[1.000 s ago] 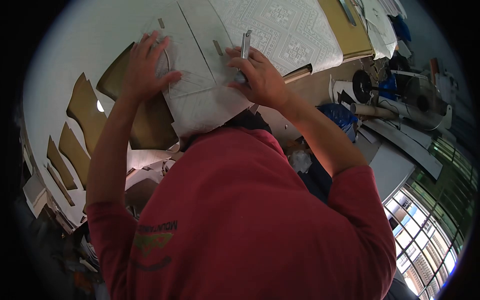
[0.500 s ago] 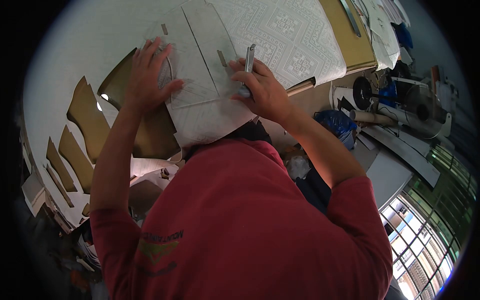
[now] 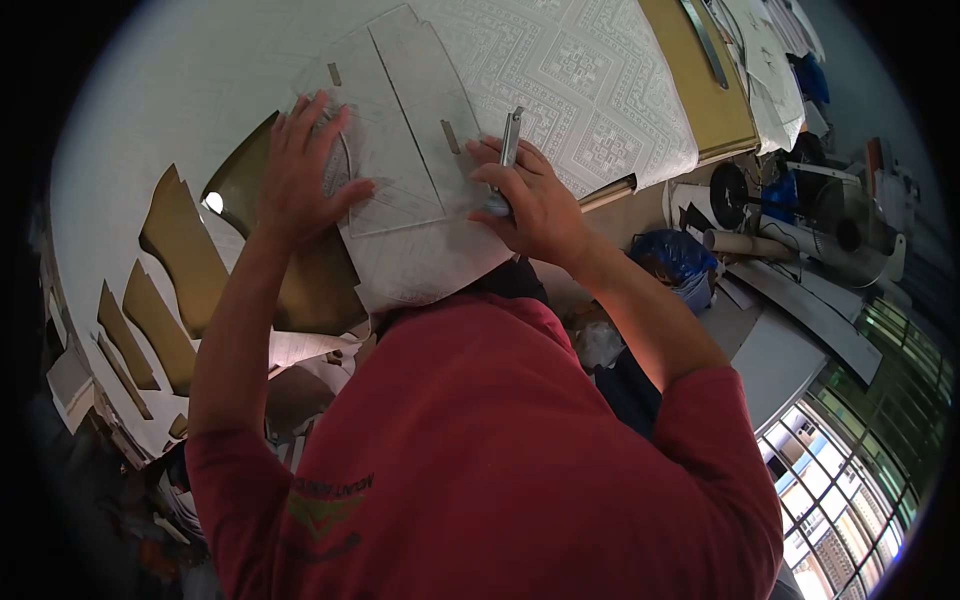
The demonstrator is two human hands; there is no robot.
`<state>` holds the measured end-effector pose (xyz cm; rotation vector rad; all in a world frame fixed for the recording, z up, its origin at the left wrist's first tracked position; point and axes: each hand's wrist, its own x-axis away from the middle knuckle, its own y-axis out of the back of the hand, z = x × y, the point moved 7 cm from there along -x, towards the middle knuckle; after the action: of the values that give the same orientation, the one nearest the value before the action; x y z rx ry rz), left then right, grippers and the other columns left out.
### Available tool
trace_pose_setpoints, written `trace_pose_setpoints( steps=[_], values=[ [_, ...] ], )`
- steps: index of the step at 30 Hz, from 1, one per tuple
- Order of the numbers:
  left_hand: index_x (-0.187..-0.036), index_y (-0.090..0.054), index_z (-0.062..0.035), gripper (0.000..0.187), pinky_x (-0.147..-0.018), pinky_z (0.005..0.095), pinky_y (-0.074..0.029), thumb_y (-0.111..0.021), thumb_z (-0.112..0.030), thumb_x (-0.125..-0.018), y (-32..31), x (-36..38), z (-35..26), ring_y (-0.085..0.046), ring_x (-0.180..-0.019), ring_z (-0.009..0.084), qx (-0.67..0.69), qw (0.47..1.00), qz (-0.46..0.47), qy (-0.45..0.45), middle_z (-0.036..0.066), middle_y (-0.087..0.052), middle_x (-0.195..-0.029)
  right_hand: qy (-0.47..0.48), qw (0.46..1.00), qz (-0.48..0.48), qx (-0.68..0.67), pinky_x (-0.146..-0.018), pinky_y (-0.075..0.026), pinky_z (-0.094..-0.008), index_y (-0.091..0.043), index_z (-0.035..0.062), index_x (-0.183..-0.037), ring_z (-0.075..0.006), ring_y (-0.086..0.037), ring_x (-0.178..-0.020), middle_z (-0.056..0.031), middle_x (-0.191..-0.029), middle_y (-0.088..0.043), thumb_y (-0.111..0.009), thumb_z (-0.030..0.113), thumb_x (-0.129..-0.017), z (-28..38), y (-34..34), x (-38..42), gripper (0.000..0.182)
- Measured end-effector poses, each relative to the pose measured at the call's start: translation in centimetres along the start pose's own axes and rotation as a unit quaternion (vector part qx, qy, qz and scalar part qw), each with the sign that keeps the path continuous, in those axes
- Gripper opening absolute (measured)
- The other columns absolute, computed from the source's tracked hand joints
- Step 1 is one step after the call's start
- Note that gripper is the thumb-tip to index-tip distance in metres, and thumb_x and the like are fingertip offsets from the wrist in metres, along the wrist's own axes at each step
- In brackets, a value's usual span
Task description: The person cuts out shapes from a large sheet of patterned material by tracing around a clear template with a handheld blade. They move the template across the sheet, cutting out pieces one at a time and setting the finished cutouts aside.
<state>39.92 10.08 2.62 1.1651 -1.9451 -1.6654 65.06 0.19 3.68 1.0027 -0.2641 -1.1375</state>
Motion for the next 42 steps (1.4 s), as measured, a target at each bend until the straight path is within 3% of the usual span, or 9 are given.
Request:
trace_pose_setpoints(
  steps=[11,18,26,42],
  values=[
    [-0.148,-0.054,-0.0116,0.088,-0.125,0.058,-0.022,-0.077,-0.063,-0.081,0.23,-0.25,-0.11,-0.034,-0.151,0.039,0.006,1.0,0.007,0.005,0.017,-0.039,-0.161,-0.006,1.0,0.003,0.003,-0.112,-0.044,-0.0497,-0.052,0.0078,-0.12,-0.0418,-0.052,-0.138,-0.0185,-0.145,-0.061,-0.089,0.011,-0.073,-0.04,0.07,-0.13,0.059],
    [-0.148,-0.053,-0.0116,0.09,-0.124,0.0602,-0.022,-0.08,-0.062,-0.078,0.68,-0.6,-0.17,-0.032,-0.151,0.0419,0.008,1.0,0.026,0.016,0.019,-0.039,-0.16,-0.027,1.0,0.01,-0.003,-0.117,-0.04,-0.0542,-0.055,0.0088,-0.114,-0.0398,-0.053,-0.138,-0.0168,-0.148,-0.058,-0.088,0.018,-0.075,-0.16,0.1,-0.11,0.052],
    [-0.148,-0.053,-0.0115,0.093,-0.124,0.06,-0.021,-0.081,-0.063,-0.076,0.54,-0.67,-0.11,-0.031,-0.152,0.0413,0.02,0.999,0.033,0.025,0.019,-0.037,-0.161,-0.028,0.999,0.027,0.0,-0.116,-0.037,-0.0558,-0.048,0.0131,-0.12,-0.0403,-0.049,-0.143,-0.0173,-0.15,-0.057,-0.087,0.017,-0.077,-0.46,-0.37,0.08,0.058],
    [-0.147,-0.055,-0.01,0.089,-0.125,0.0585,-0.021,-0.08,-0.06,-0.079,0.25,-0.28,-0.24,-0.032,-0.151,0.0404,0.015,1.0,0.008,0.005,0.019,-0.04,-0.16,-0.02,1.0,0.002,0.006,-0.115,-0.04,-0.0519,-0.051,0.0097,-0.119,-0.0406,-0.052,-0.138,-0.0169,-0.146,-0.06,-0.088,0.013,-0.075,-0.16,-0.05,0.1,0.058]
  ],
)
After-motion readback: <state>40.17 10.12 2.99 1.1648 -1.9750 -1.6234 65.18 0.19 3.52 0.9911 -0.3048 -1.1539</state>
